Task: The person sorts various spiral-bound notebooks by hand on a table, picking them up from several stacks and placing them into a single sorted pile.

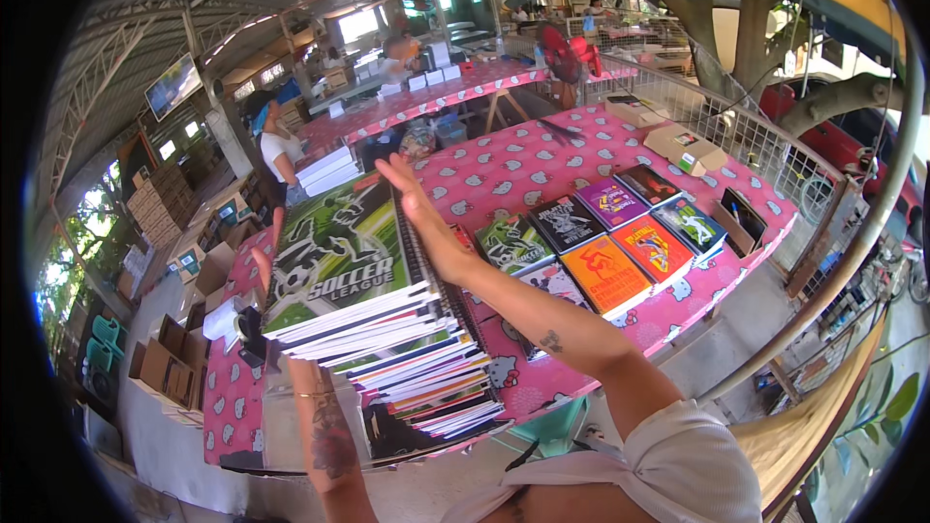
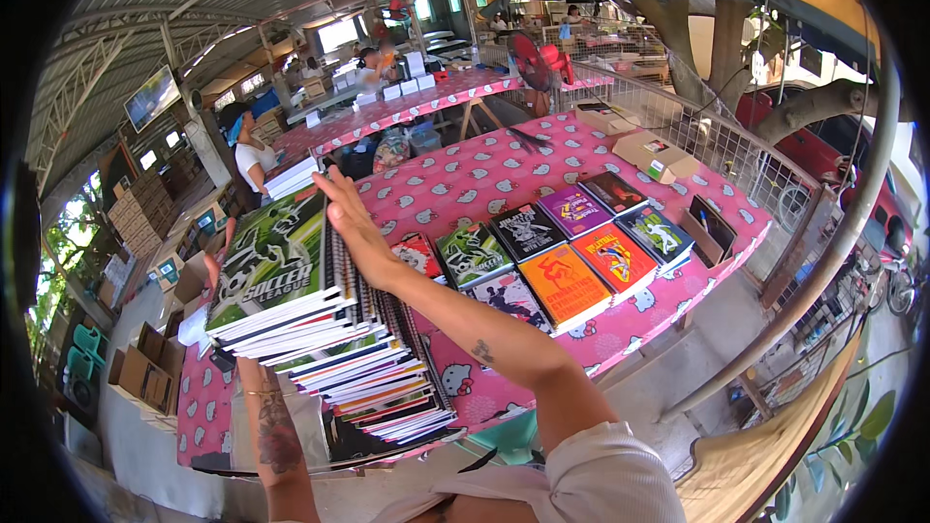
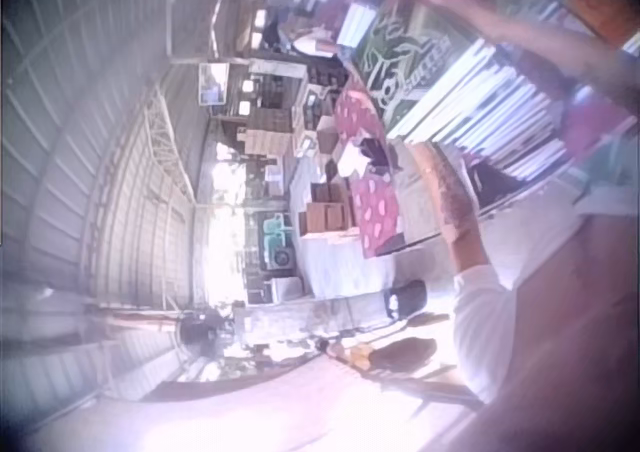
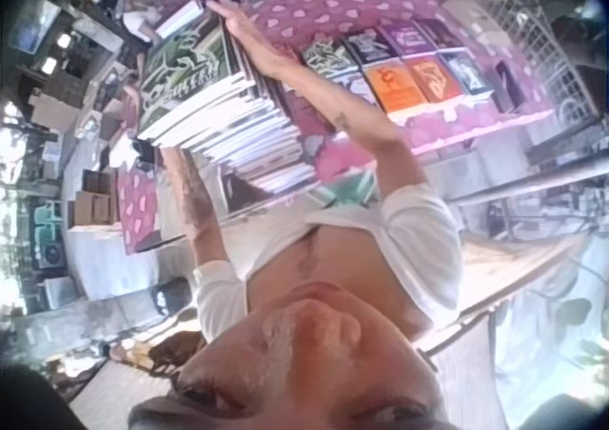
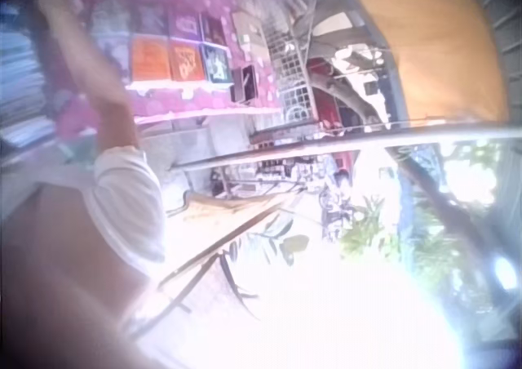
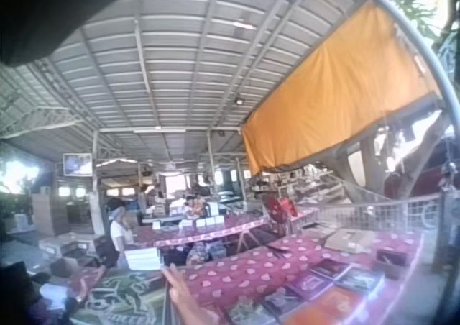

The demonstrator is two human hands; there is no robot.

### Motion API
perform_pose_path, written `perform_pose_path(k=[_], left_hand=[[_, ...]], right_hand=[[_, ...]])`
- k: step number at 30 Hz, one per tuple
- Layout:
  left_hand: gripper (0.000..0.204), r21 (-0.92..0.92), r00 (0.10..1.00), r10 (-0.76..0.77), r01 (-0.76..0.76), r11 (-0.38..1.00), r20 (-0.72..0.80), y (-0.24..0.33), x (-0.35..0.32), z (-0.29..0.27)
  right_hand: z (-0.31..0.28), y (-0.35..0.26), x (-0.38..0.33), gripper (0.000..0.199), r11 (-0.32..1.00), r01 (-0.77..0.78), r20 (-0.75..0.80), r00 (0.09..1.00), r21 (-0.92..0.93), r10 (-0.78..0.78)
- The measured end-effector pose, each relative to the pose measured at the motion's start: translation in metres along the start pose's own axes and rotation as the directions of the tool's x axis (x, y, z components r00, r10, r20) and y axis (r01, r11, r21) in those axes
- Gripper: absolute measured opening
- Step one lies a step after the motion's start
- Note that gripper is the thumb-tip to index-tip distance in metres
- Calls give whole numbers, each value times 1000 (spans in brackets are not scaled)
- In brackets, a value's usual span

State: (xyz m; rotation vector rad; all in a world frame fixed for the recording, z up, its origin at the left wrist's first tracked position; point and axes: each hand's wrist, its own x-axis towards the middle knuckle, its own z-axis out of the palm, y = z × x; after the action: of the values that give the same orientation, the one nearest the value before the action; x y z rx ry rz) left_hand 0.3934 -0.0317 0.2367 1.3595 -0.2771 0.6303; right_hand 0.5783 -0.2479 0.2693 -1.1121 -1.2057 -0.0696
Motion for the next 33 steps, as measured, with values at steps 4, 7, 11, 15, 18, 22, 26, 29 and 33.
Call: perform_pose_path(k=[4,7,11,15,18,22,26,29,33], left_hand=[[74,-19,997,70,-69,997,26,29,-2,-7],[71,-92,979,167,-156,983,120,59,-8,-11],[70,-424,812,584,-527,737,6,103,-51,52],[60,-418,388,451,-173,892,804,81,-68,159],[57,163,372,-156,14,987,915,2,-55,217],[58,649,898,-259,-38,760,356,-141,6,293],[60,777,981,1,-156,610,196,-264,76,312],[65,793,989,-26,-101,600,146,-366,138,327],[77,943,972,-193,-64,325,132,-487,194,324]], right_hand=[[13,-2,5,73,999,36,20,999,8,-37],[-4,19,1,73,983,99,-6,995,157,-99],[-136,110,-48,60,759,-181,-237,971,-626,35],[-311,207,-143,68,210,-473,-208,686,-856,697],[-339,227,-169,76,75,-585,-323,545,-808,774],[-416,249,-197,82,-139,-606,-490,463,-783,739],[-388,244,-186,71,227,-373,-101,683,-900,724],[-462,261,-187,61,532,-566,192,551,-630,812],[-562,270,-176,65,33,-401,-375,879,-915,294]])
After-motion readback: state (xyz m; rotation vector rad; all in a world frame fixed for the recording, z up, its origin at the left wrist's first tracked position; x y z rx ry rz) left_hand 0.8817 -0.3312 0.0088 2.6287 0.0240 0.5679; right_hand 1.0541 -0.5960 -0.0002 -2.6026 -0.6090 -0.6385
